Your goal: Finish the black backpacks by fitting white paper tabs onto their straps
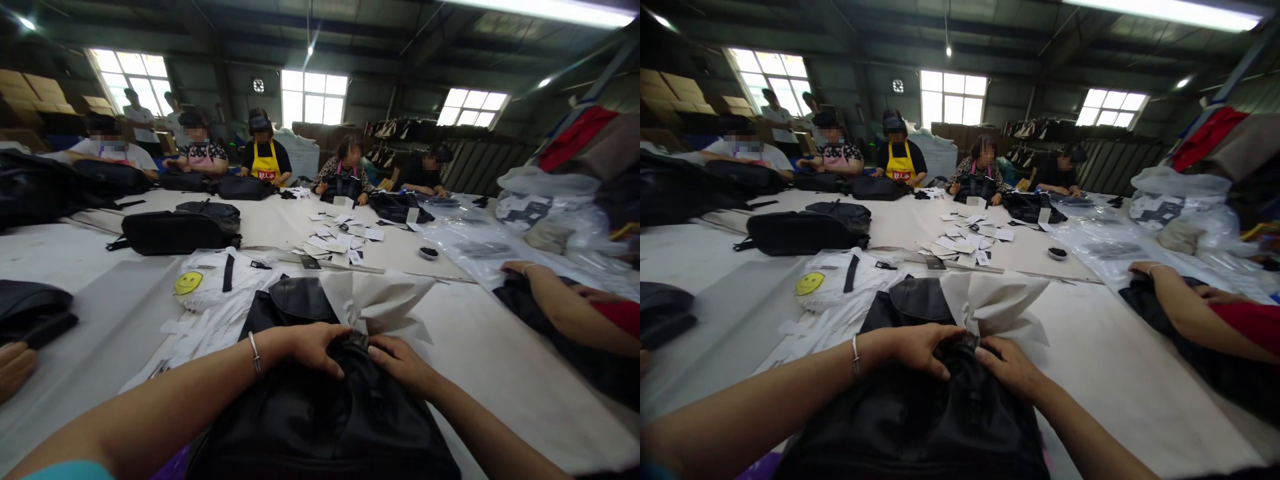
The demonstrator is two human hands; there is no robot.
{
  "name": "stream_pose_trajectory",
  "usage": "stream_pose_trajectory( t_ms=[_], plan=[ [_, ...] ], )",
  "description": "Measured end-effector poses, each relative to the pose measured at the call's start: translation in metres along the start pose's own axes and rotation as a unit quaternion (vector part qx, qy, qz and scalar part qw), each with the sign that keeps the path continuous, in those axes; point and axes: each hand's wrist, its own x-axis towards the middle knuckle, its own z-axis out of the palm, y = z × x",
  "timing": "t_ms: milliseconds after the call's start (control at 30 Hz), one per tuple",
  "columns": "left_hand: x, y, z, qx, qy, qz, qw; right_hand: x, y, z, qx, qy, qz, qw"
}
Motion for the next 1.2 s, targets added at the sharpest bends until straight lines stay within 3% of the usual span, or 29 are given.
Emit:
stream_pose_trajectory(
  t_ms=[300, 533, 667, 767, 900, 1200],
  plan=[
    [-0.013, 0.015, 0.006, -0.009, -0.041, -0.006, 0.999, -0.001, 0.004, -0.005, 0.032, -0.113, -0.009, 0.993],
    [-0.015, 0.023, 0.009, -0.058, -0.119, -0.015, 0.991, 0.011, 0.001, -0.001, 0.187, -0.227, 0.032, 0.955],
    [-0.014, 0.023, 0.010, -0.043, -0.129, -0.023, 0.990, 0.020, -0.003, 0.002, 0.162, -0.275, 0.077, 0.945],
    [-0.013, 0.018, 0.011, 0.023, -0.060, -0.032, 0.997, 0.020, -0.005, 0.004, 0.071, -0.208, 0.099, 0.971],
    [-0.013, 0.014, 0.014, 0.068, 0.045, -0.029, 0.996, 0.010, -0.010, 0.000, 0.011, -0.071, 0.039, 0.997],
    [-0.014, 0.015, 0.020, 0.237, 0.148, 0.051, 0.959, 0.002, -0.026, -0.003, -0.115, 0.017, 0.026, 0.993]
  ],
)
